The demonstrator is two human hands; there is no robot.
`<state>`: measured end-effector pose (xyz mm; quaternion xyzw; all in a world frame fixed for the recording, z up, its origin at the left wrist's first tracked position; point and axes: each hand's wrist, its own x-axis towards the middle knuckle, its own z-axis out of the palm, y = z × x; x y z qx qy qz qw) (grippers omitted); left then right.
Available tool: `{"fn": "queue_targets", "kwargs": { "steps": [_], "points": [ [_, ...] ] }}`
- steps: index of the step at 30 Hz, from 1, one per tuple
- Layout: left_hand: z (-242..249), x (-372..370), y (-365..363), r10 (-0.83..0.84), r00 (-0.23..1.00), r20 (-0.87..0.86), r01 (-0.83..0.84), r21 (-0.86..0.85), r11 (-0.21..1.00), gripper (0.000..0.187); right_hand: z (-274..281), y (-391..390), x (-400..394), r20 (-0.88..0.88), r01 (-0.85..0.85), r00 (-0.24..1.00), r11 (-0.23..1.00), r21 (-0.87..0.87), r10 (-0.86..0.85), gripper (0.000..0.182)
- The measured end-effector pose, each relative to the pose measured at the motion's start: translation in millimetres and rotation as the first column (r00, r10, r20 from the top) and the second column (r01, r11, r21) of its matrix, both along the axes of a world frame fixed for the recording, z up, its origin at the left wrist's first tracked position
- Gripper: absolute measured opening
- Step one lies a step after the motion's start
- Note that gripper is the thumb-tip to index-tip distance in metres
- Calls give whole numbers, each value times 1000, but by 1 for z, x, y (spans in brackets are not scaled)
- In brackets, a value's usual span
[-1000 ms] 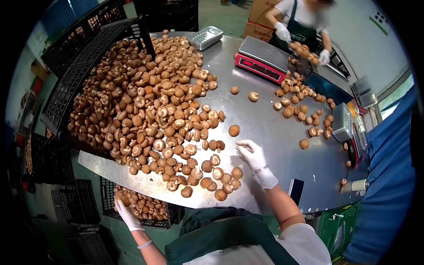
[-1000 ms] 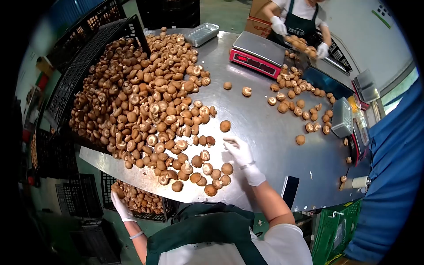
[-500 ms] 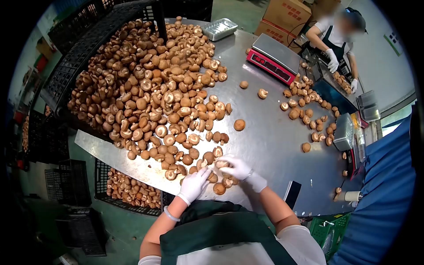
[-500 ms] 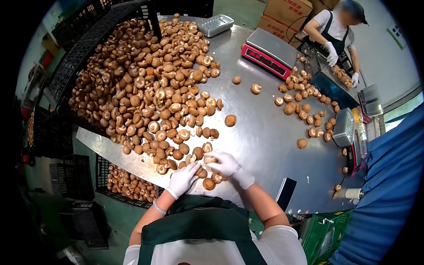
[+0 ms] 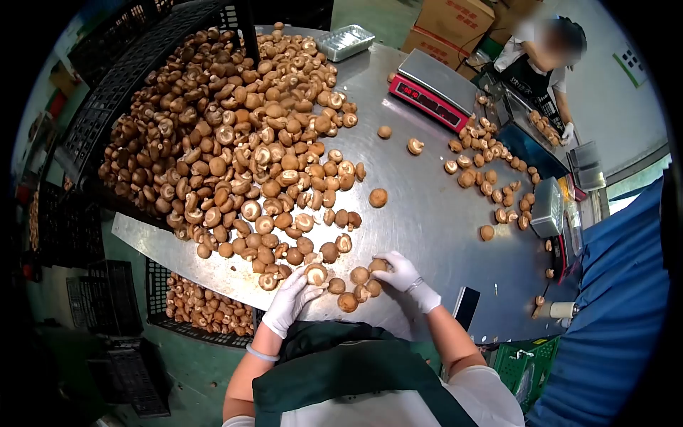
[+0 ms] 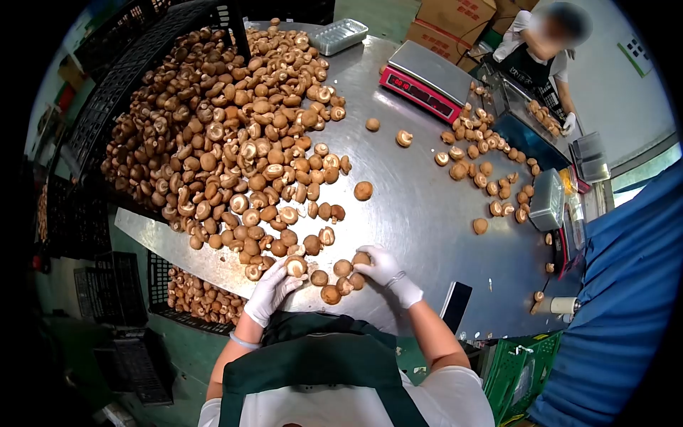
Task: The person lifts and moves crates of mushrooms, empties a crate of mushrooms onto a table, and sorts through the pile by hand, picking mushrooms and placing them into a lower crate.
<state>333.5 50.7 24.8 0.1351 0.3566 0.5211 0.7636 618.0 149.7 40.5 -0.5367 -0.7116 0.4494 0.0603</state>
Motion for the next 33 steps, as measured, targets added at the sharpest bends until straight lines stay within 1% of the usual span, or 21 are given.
{"fn": "queue_targets", "kwargs": {
  "steps": [1,2,5,7,10,13,14,17,18,20,22,24,25,26,27,28,29,30,31,32,33],
  "points": [
    [2,0,-1,12,996,88,-12,-6,1000,40,-5,3,9,-216,29,973,976,-215,-76,50],
    [6,-1,-1,24,985,174,-22,-13,1000,41,-3,3,11,-217,26,973,976,-217,-74,50],
    [13,0,0,15,974,226,-16,2,1000,44,11,-2,8,-652,-114,671,820,-561,-353,56],
    [18,4,1,36,970,241,-34,-16,999,45,25,-9,-7,-671,-118,625,802,-586,-399,58],
    [35,5,-2,49,995,87,-47,-20,999,49,22,-15,-26,-704,-162,531,760,-630,-471,61],
    [46,13,-2,140,981,-132,-110,212,971,64,15,-19,-47,-720,-238,417,698,-676,-555,55],
    [49,12,-4,151,944,-294,-73,260,963,67,14,-21,-57,-721,-243,415,696,-675,-555,55],
    [59,17,-5,198,875,-441,-43,337,940,70,11,-26,-82,-728,-365,431,635,-681,-532,64],
    [58,18,-6,216,737,-640,67,388,919,70,4,-33,-95,-727,-316,370,657,-684,-579,58],
    [67,18,-5,277,388,-879,288,401,870,68,-3,-39,-115,-603,-208,447,579,-789,-661,51],
    [59,19,-6,322,359,-876,291,433,853,63,0,-38,-120,-542,-94,484,575,-812,-687,40],
    [63,14,-8,379,304,-874,246,456,855,57,-14,-24,-103,-611,-477,310,437,-763,-728,37],
    [53,7,-9,423,205,-882,253,466,848,53,-21,-13,-95,-577,-403,258,456,-794,-775,37],
    [50,2,-10,417,217,-883,211,459,863,47,-7,4,-82,-554,-327,315,460,-826,-771,38],
    [46,-4,-12,412,221,-884,166,450,877,44,2,18,-71,-521,-182,251,488,-853,-816,37],
    [42,-8,-15,407,225,-885,120,440,890,41,12,35,-56,-409,77,139,422,-903,-902,36],
    [40,-10,-18,395,315,-863,18,421,907,35,14,58,-33,-405,123,89,414,-902,-910,34],
    [40,-13,-20,375,325,-868,-3,396,918,32,7,87,-3,-516,133,-25,509,-850,-856,37],
    [44,-14,-21,364,336,-869,-7,384,923,31,45,106,3,-407,256,-278,342,-904,-870,40],
    [46,-16,-22,352,345,-870,-12,371,929,30,0,141,52,-588,214,-415,553,-805,-694,46],
    [41,-17,-25,344,285,-895,-2,358,934,27,-4,165,86,-585,318,-542,496,-808,-604,47]
  ]
}}
